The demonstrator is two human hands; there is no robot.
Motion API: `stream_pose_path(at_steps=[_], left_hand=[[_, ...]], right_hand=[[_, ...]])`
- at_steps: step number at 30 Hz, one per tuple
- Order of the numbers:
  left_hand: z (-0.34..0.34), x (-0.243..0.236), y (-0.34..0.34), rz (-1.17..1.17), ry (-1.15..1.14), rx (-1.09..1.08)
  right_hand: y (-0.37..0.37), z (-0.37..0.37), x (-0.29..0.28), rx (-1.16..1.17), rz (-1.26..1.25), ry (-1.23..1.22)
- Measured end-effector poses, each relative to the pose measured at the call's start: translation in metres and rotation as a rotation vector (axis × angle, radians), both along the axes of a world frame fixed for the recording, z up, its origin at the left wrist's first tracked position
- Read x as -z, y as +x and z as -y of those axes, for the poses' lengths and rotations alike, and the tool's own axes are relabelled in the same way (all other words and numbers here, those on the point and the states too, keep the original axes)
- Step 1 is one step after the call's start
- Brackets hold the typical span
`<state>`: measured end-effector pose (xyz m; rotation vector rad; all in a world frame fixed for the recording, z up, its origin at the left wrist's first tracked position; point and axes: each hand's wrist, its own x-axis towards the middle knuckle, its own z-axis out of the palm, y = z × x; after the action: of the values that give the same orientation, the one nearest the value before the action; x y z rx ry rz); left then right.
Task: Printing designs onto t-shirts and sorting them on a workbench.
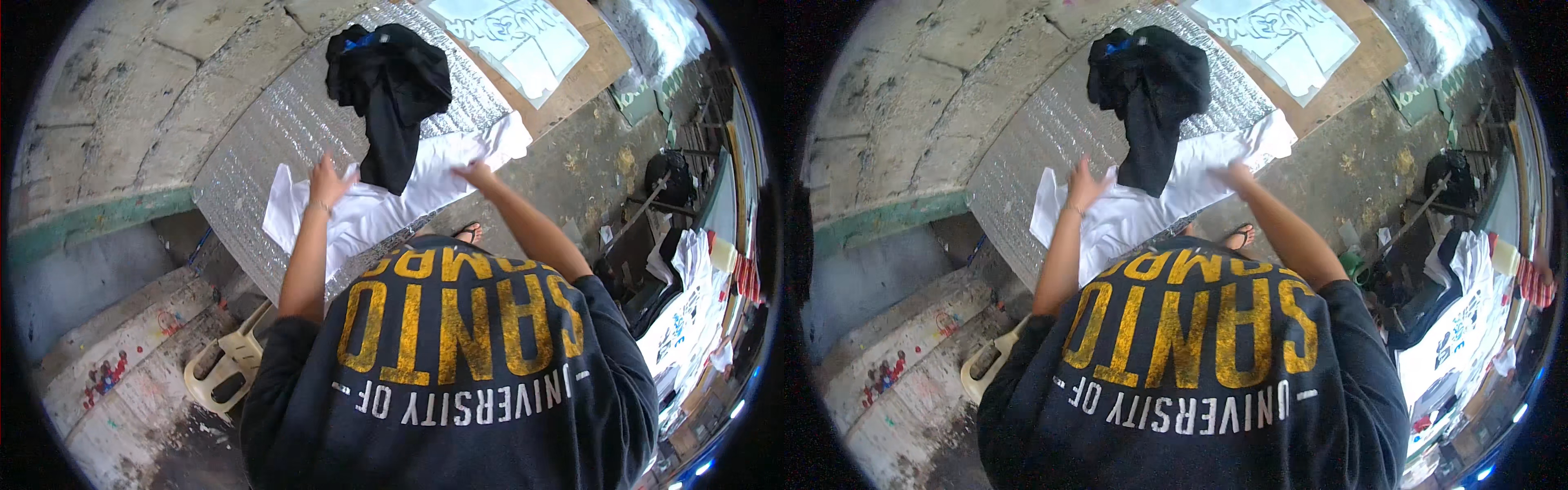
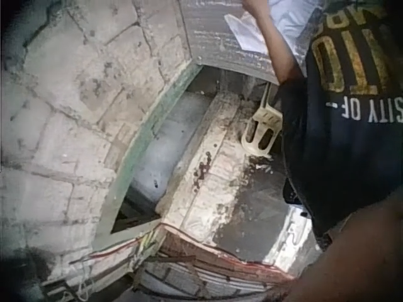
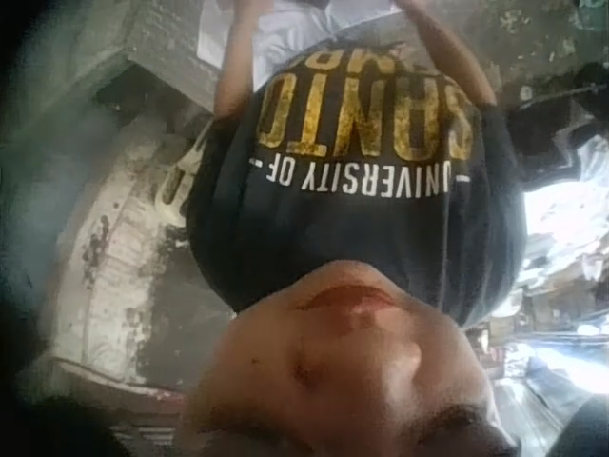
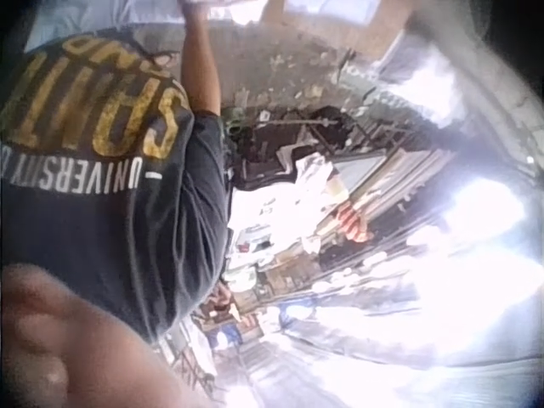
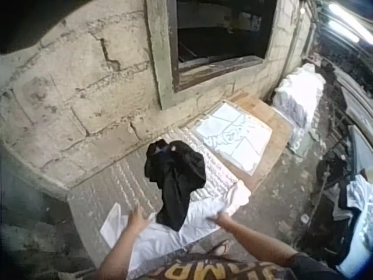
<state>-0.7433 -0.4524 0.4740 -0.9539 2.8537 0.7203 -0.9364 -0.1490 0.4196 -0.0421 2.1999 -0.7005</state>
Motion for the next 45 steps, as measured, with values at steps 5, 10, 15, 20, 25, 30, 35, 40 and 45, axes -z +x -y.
stream_pose_path(at_steps=[5, 10, 15, 20, 25, 30, 35, 40, 45], left_hand=[[-0.038, 0.066, 0.069, 0.215, 0.115, 0.070], [-0.093, 0.058, 0.035, -0.330, -0.106, 0.410], [-0.125, -0.014, -0.012, -0.801, 0.192, 0.638], [-0.217, -0.098, -0.041, -0.251, 0.751, 1.046], [-0.375, -0.113, -0.030, -0.196, 0.642, 1.419], [-0.539, -0.126, 0.035, -0.558, 0.518, 1.917], [-0.666, -0.134, 0.087, -0.526, 0.437, 2.029], [-0.815, -0.174, 0.088, -0.812, 0.672, 1.958], [-0.994, -0.271, 0.111, -1.263, 0.544, 2.018]], right_hand=[[0.051, -0.001, 0.014, -0.247, -0.188, 0.013], [0.062, 0.008, -0.095, -0.025, -0.044, -0.762], [0.110, -0.101, -0.237, 0.212, -0.040, -1.531], [0.215, -0.252, -0.302, 0.813, -0.301, -1.756], [0.393, -0.339, -0.303, 1.007, -0.911, -1.610], [0.553, -0.404, -0.287, 1.233, -1.407, -1.312], [0.656, -0.482, -0.274, 1.604, -1.666, -0.793], [0.741, -0.613, -0.283, 1.815, -1.975, -0.499], [0.805, -0.737, -0.316, 1.728, -2.060, -0.315]])
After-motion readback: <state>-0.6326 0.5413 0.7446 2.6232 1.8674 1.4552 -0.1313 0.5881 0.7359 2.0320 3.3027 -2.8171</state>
